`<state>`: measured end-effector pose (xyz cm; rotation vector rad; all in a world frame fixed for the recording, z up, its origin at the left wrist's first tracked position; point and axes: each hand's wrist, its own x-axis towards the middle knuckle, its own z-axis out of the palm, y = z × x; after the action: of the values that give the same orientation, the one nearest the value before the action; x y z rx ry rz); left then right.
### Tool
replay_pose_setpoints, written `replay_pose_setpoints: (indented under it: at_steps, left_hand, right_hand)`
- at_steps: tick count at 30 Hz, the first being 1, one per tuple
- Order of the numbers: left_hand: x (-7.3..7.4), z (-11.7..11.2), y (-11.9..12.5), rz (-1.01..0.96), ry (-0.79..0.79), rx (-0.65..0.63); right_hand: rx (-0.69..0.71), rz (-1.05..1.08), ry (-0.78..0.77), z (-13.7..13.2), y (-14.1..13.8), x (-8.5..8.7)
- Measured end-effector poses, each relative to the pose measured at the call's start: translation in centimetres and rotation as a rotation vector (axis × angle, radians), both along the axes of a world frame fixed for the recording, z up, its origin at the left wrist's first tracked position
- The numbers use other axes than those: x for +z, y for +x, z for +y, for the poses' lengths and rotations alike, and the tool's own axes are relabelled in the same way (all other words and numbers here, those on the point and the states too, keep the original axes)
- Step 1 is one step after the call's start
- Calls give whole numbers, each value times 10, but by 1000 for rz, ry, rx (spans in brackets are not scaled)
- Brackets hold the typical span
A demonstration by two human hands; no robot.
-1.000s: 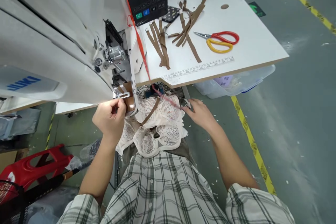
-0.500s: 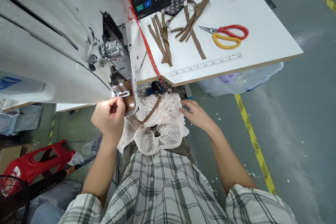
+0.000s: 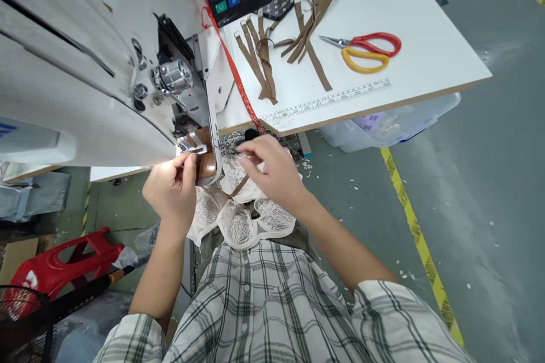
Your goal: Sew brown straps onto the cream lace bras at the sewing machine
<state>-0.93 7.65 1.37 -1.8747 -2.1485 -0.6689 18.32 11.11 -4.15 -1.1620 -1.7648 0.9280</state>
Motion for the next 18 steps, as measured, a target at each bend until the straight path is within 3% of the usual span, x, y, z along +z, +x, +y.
replay_pose_setpoints:
  at_steps: [2, 5, 18]
  left_hand:
    - [2, 1, -2, 21, 2, -7]
    - [4, 1, -5, 61, 22, -35]
    - [26, -2, -2, 177, -123, -176]
  right_hand:
    - [92, -15, 164, 6, -20, 23]
    - [204, -115, 289, 16, -42, 40]
    - [201, -255, 246, 28, -54, 63]
